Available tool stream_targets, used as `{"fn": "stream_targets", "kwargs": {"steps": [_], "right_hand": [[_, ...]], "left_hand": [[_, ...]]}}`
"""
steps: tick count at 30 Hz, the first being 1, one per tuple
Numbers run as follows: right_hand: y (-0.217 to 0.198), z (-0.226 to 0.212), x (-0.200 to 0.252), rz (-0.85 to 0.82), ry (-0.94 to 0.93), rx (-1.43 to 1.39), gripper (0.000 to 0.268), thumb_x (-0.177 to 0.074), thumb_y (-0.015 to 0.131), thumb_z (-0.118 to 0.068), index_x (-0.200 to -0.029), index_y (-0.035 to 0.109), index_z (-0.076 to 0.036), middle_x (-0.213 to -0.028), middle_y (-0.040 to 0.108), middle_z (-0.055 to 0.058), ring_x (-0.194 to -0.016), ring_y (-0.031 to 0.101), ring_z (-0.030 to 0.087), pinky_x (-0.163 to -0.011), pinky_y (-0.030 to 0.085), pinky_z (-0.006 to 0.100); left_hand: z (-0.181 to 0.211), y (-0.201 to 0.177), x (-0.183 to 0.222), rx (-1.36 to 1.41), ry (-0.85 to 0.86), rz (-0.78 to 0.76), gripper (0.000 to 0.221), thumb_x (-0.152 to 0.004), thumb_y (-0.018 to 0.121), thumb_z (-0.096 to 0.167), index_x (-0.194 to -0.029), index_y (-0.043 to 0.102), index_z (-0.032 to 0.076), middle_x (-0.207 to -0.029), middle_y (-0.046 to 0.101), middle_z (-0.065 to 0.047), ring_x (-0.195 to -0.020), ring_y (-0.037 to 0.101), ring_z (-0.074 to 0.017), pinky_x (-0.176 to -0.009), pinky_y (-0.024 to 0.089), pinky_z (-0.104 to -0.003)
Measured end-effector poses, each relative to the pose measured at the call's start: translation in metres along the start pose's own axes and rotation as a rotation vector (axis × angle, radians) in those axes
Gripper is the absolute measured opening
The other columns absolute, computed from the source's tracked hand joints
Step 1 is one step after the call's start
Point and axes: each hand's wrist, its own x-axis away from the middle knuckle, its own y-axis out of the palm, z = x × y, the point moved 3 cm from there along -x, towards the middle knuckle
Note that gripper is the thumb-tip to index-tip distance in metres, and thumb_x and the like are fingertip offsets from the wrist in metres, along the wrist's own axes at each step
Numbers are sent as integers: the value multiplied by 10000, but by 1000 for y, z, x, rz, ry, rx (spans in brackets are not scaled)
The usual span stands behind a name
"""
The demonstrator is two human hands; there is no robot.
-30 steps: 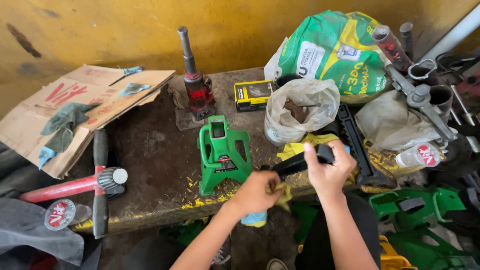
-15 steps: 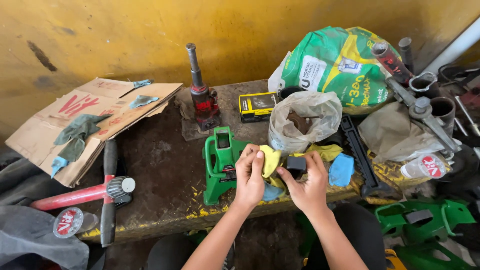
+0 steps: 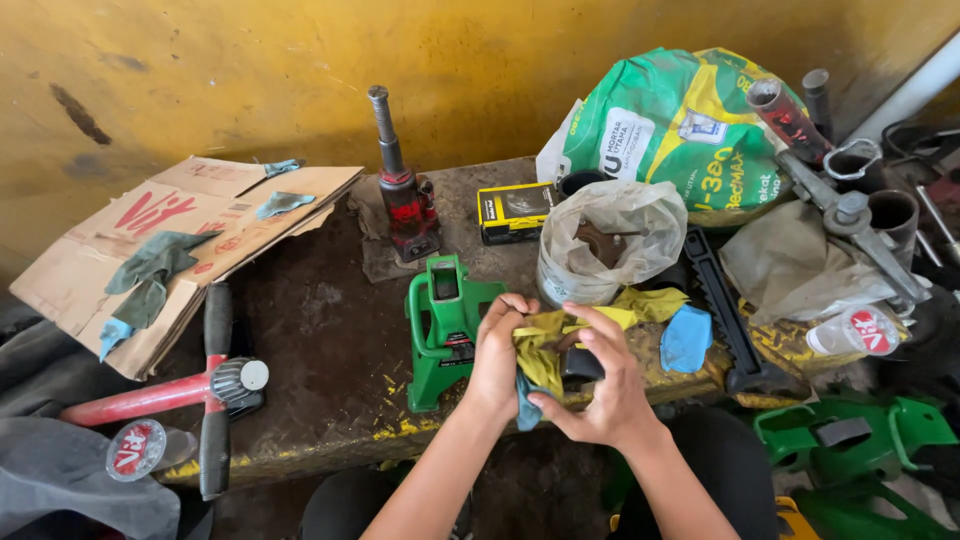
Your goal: Cleaning and wiping down various automotive jack stands and their components.
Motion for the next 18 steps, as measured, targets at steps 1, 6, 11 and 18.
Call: {"fn": "stream_targets", "kwargs": {"steps": [1,6,11,18], "right_hand": [[0,-1,-1,-1,2,0,912,-818,863,-301,-1494,272,-145,-1468,472,267,-1306,576,420,-1065,520,507],[1,7,11,-55,70,24,843,-705,948,-216,-1365,429,-138,-1177,709,174,-1010,745,358,-863,604,441],[5,15,22,13,152,35,689,-722,895,-93,-1290,504,-110,-1109,735,132,-967,764,311,-841,605,379],[5,11,23,107,371,59,556,-670,885,-81,-1154,610,-77,-1040,703,132,-922,745,254,-809,589,353]], "left_hand": [[-4,-2,0,1,-2,1,103,-900,481,14,-946,526,95,-1013,571,-53,-932,591,-180,-874,507,-336],[-9,0,2,-4,-46,-92,175,-888,427,-18,-995,528,77,-1051,589,-91,-1037,607,-220,-952,508,-365],[-5,9,9,-70,-55,-161,235,-871,381,-4,-1035,543,44,-1122,625,-136,-1115,618,-259,-1025,490,-394],[4,14,22,-119,-98,-243,465,-1049,284,382,-1130,576,30,-1216,665,-169,-1154,612,-273,-1076,445,-409]]}}
